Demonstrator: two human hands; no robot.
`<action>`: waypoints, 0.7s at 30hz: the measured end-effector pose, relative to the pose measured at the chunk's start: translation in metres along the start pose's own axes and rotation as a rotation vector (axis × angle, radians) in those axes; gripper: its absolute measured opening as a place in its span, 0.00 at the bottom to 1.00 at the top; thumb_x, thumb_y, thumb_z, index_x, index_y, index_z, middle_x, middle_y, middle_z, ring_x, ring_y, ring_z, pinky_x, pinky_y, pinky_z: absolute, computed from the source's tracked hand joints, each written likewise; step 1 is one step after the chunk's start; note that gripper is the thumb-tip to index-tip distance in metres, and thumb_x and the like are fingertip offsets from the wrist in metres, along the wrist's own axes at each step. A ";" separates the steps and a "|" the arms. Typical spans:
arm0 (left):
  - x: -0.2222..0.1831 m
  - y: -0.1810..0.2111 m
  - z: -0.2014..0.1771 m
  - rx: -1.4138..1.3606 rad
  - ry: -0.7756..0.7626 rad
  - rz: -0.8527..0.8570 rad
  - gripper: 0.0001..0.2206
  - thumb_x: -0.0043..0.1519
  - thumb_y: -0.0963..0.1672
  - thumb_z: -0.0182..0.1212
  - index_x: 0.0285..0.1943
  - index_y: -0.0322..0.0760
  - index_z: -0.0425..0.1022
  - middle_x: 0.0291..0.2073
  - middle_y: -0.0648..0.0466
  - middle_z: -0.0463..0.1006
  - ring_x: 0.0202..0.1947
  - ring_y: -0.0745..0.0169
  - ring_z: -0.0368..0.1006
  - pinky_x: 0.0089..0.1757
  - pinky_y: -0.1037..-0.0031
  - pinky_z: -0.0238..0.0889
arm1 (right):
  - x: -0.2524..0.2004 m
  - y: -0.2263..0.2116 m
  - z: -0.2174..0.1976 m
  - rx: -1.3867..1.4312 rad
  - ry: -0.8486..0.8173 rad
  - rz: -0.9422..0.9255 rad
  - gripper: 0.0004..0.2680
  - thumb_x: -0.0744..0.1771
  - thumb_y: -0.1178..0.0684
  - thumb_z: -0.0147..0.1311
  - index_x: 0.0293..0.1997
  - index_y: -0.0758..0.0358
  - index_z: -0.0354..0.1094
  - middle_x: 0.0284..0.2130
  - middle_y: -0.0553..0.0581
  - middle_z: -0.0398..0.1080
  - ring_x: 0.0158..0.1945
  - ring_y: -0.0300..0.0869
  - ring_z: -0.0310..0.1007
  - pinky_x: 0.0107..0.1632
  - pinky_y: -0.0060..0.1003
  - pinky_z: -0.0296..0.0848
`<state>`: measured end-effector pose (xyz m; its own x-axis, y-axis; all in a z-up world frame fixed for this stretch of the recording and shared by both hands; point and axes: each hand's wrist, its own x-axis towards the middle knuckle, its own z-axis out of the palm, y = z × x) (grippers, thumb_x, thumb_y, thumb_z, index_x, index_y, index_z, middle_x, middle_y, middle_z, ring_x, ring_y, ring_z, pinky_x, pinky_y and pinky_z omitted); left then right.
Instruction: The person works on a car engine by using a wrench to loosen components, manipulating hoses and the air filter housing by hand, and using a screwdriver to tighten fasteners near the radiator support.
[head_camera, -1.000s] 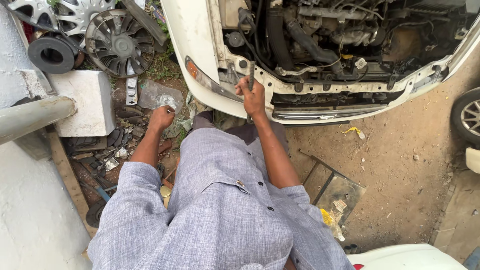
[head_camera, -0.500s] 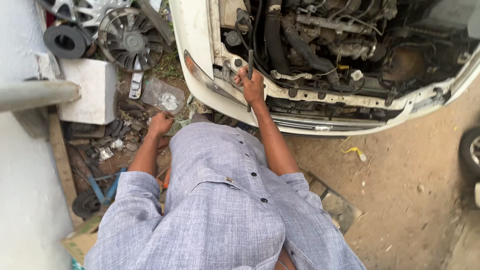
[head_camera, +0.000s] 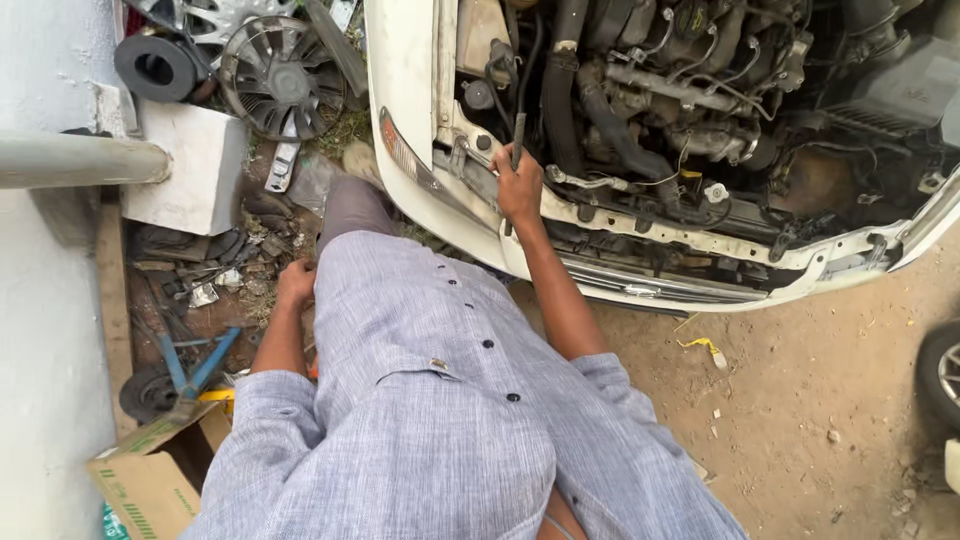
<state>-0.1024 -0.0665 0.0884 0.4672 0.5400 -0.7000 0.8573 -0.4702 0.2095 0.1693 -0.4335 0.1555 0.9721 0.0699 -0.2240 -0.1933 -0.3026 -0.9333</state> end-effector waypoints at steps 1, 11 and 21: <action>0.005 0.002 -0.004 -0.037 -0.037 -0.056 0.21 0.57 0.51 0.62 0.56 0.39 0.79 0.47 0.36 0.82 0.47 0.37 0.82 0.50 0.55 0.72 | 0.004 -0.001 -0.001 -0.008 -0.001 -0.007 0.11 0.69 0.48 0.51 0.32 0.64 0.69 0.25 0.51 0.74 0.26 0.38 0.71 0.34 0.37 0.70; 0.160 0.095 -0.090 0.187 -0.082 0.358 0.18 0.58 0.49 0.59 0.53 0.40 0.83 0.48 0.36 0.82 0.53 0.36 0.78 0.54 0.56 0.69 | 0.035 -0.019 -0.025 -0.362 0.200 0.051 0.14 0.69 0.43 0.59 0.37 0.68 0.71 0.26 0.64 0.71 0.30 0.56 0.71 0.38 0.47 0.69; 0.260 0.272 -0.136 0.072 -0.126 0.701 0.16 0.59 0.45 0.58 0.55 0.38 0.80 0.50 0.41 0.82 0.51 0.42 0.77 0.54 0.58 0.67 | 0.041 -0.083 -0.006 -0.219 0.115 0.613 0.09 0.67 0.49 0.56 0.38 0.65 0.72 0.26 0.61 0.77 0.22 0.44 0.79 0.26 0.41 0.75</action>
<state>0.2814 0.0416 0.0561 0.8707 0.0110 -0.4917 0.3460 -0.7243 0.5964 0.2261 -0.4112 0.2257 0.7046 -0.2747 -0.6542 -0.6967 -0.4422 -0.5648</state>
